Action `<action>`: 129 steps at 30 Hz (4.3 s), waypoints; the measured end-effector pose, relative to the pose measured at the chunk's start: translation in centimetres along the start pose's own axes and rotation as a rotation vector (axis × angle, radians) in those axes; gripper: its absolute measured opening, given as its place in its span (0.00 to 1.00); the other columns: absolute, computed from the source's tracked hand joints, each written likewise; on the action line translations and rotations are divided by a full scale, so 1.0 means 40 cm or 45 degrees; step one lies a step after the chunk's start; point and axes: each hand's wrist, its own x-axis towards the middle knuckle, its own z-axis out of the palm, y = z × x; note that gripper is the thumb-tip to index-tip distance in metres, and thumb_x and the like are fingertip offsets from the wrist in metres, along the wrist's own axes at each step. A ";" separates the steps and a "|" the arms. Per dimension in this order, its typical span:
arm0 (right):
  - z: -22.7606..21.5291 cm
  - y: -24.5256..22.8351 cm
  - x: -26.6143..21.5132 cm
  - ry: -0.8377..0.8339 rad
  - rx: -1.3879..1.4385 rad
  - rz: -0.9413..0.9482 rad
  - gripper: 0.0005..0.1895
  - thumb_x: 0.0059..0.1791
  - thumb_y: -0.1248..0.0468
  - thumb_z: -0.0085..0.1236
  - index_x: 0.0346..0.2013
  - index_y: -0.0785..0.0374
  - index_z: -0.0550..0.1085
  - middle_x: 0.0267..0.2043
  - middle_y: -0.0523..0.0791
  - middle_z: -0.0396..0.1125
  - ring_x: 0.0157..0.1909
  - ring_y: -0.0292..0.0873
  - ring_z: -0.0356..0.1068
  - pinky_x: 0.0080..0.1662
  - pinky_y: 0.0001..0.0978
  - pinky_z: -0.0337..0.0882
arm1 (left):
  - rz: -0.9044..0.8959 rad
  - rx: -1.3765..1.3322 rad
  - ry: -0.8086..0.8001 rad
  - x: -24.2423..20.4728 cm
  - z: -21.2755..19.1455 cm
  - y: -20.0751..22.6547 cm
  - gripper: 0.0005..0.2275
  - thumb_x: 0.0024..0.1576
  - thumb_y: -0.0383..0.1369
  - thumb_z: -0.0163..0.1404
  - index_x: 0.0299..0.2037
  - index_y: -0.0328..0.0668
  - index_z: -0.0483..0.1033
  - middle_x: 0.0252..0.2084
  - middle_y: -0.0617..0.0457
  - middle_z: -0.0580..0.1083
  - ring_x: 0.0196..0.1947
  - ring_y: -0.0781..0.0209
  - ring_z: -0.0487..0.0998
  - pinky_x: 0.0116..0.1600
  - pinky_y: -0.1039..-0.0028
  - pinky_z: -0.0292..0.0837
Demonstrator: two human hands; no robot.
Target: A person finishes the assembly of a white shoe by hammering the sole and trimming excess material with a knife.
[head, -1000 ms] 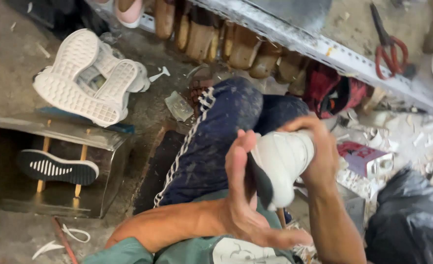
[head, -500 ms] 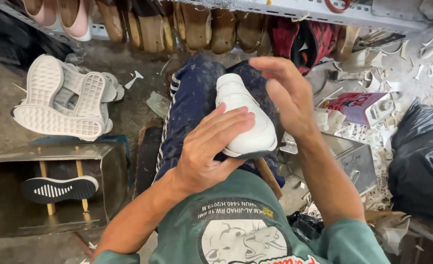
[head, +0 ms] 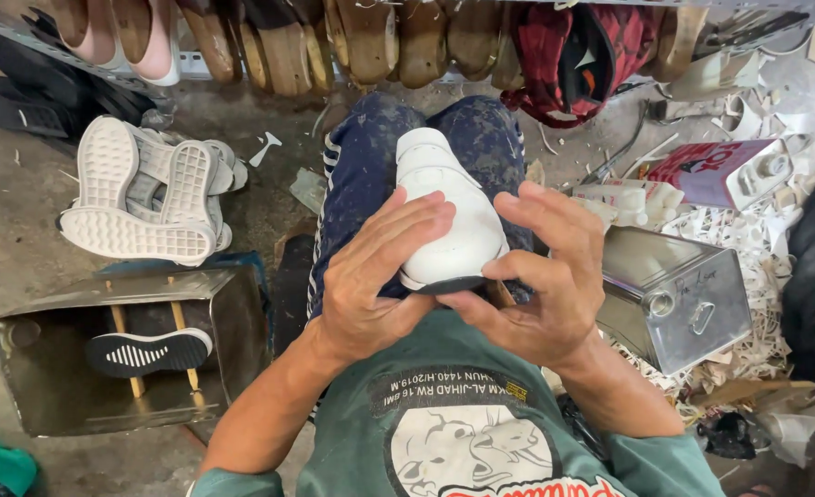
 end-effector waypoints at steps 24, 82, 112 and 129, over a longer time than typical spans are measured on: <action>-0.021 0.048 0.058 -0.179 0.726 0.196 0.20 0.36 0.61 0.76 0.29 0.64 0.71 0.43 0.53 0.73 0.48 0.50 0.78 0.55 0.40 0.82 | 0.004 -0.032 -0.051 0.000 0.005 -0.017 0.17 0.65 0.32 0.54 0.60 0.30 0.70 0.60 0.36 0.74 0.65 0.37 0.77 0.76 0.43 0.69; 0.061 0.203 -0.084 -0.516 0.944 0.670 0.46 0.36 0.71 0.75 0.60 0.67 0.53 0.61 0.67 0.63 0.57 0.66 0.72 0.58 0.57 0.74 | -1.230 -0.295 -0.307 -0.239 0.076 -0.153 0.34 0.61 0.38 0.52 0.77 0.42 0.51 0.66 0.26 0.66 0.66 0.31 0.68 0.67 0.48 0.65; 0.128 0.269 0.064 -1.019 0.197 0.471 0.57 0.39 0.43 0.70 0.74 0.66 0.55 0.75 0.54 0.52 0.79 0.57 0.49 0.77 0.58 0.52 | -1.217 -0.047 -0.226 -0.273 0.149 -0.169 0.36 0.58 0.53 0.51 0.72 0.38 0.58 0.53 0.34 0.78 0.50 0.36 0.80 0.50 0.53 0.75; 0.102 0.224 0.008 -0.881 0.342 0.275 0.42 0.57 0.41 0.52 0.79 0.50 0.47 0.82 0.62 0.35 0.85 0.69 0.28 0.81 0.75 0.32 | -0.571 -0.026 -0.180 0.054 -0.014 -0.122 0.15 0.61 0.36 0.57 0.50 0.36 0.70 0.48 0.46 0.70 0.43 0.48 0.72 0.50 0.61 0.69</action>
